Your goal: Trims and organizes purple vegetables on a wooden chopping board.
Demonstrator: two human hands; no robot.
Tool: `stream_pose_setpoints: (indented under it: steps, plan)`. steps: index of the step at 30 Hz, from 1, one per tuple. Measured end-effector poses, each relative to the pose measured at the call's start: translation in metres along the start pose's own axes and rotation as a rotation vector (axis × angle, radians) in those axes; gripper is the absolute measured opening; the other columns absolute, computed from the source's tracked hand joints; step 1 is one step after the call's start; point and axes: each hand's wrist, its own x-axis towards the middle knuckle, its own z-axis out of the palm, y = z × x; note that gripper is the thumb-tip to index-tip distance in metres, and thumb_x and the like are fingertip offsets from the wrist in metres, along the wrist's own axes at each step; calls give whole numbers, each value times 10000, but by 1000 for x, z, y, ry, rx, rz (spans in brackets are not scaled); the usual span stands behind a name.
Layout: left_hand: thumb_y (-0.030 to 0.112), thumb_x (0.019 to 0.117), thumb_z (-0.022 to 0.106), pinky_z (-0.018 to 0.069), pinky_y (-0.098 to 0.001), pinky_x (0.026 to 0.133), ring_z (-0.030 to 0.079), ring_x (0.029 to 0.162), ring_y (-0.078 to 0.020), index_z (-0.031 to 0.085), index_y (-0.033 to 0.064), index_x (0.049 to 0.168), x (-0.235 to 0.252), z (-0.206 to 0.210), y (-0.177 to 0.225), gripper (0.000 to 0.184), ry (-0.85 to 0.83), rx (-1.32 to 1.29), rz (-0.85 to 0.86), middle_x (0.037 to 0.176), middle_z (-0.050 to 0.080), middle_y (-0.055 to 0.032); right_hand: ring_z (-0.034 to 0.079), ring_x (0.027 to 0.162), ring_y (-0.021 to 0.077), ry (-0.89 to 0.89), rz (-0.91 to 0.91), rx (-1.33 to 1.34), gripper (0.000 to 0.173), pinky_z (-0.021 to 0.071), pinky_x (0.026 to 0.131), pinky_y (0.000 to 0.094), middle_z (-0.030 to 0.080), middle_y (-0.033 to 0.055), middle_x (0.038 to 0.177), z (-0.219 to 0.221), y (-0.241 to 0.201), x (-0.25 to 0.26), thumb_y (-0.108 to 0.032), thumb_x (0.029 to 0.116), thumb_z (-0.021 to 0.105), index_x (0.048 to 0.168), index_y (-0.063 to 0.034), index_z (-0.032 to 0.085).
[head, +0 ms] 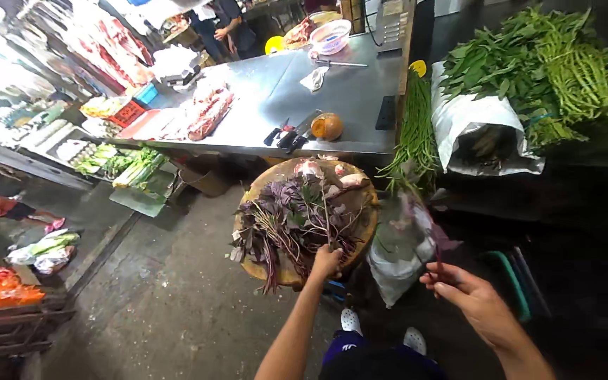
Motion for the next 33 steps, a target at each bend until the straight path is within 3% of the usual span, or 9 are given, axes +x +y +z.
stream_pose_setpoints:
  steps: [6, 9, 13, 14, 18, 22, 25, 30, 33]
  plan:
    - [183, 1069, 442, 439, -255, 432, 440, 448, -99, 501, 80, 1055, -20, 47, 4, 119, -134, -687, -74, 618, 446, 14, 722, 945, 193, -233, -26, 37, 340, 612, 837, 342, 743, 113, 1075, 64, -39, 57, 8, 917, 574, 1249, 32, 645]
    - [107, 1079, 444, 552, -296, 590, 597, 608, -139, 493, 14, 1268, -29, 52, 7, 216, -170, -855, -58, 778, 583, -51, 710, 936, 183, -190, 42, -92, 352, 605, 823, 338, 722, 119, 1130, 96, -28, 76, -6, 933, 591, 1280, 42, 628]
    - [98, 1075, 439, 549, -322, 723, 634, 795, -153, 494, 12, 1345, -41, 56, 8, 289, -123, -951, -13, 973, 643, -91, 694, 917, 192, -96, 188, -370, 324, 605, 810, 357, 663, 152, 1189, 118, 21, 72, -47, 934, 623, 1250, 15, 666]
    - [107, 1071, 404, 552, -343, 778, 645, 856, -166, 504, 10, 1326, -44, 56, 8, 290, -122, -1003, 9, 1000, 650, -101, 700, 941, 204, -71, 220, -405, 321, 609, 832, 376, 667, 159, 1197, 120, 33, 68, -52, 938, 629, 1251, 10, 669]
    - [151, 1026, 320, 555, -301, 662, 643, 714, -128, 565, 37, 1125, -47, 62, 8, 288, -64, -1110, 103, 820, 640, -52, 706, 942, 158, 19, 240, -471, 322, 579, 895, 361, 738, 107, 1050, 127, 56, 51, -118, 921, 713, 1223, -7, 697]
    - [310, 1108, 358, 526, -294, 831, 612, 894, -119, 545, 20, 1277, -56, 69, 21, 384, -50, -980, 189, 1009, 621, -74, 702, 1056, 203, 81, 61, -591, 322, 553, 993, 394, 734, 132, 1127, 128, 56, 44, -160, 931, 717, 1210, 0, 718]
    - [135, 1003, 633, 541, -318, 774, 617, 840, -149, 544, -47, 1242, -56, 75, 41, 314, 31, -718, 231, 971, 627, -121, 713, 986, 257, 132, -169, -743, 223, 586, 916, 426, 729, 156, 1044, 128, 51, 37, -126, 930, 670, 1081, 13, 758]
    - [21, 940, 619, 440, -265, 471, 494, 516, -105, 573, -31, 1049, -68, 52, 84, 130, 74, -493, 417, 703, 552, -52, 677, 1142, 147, -26, -243, -495, 315, 555, 1010, 312, 706, 107, 1241, 101, 23, 20, -174, 990, 612, 1254, -35, 711]
    - [142, 919, 667, 530, -323, 613, 607, 661, -128, 640, -6, 1098, -90, 22, 114, 234, 61, -89, 545, 811, 643, -54, 700, 1086, 147, 6, -78, -185, 363, 587, 965, 326, 699, 96, 1246, 79, 5, 13, -194, 1014, 589, 1323, -14, 646]
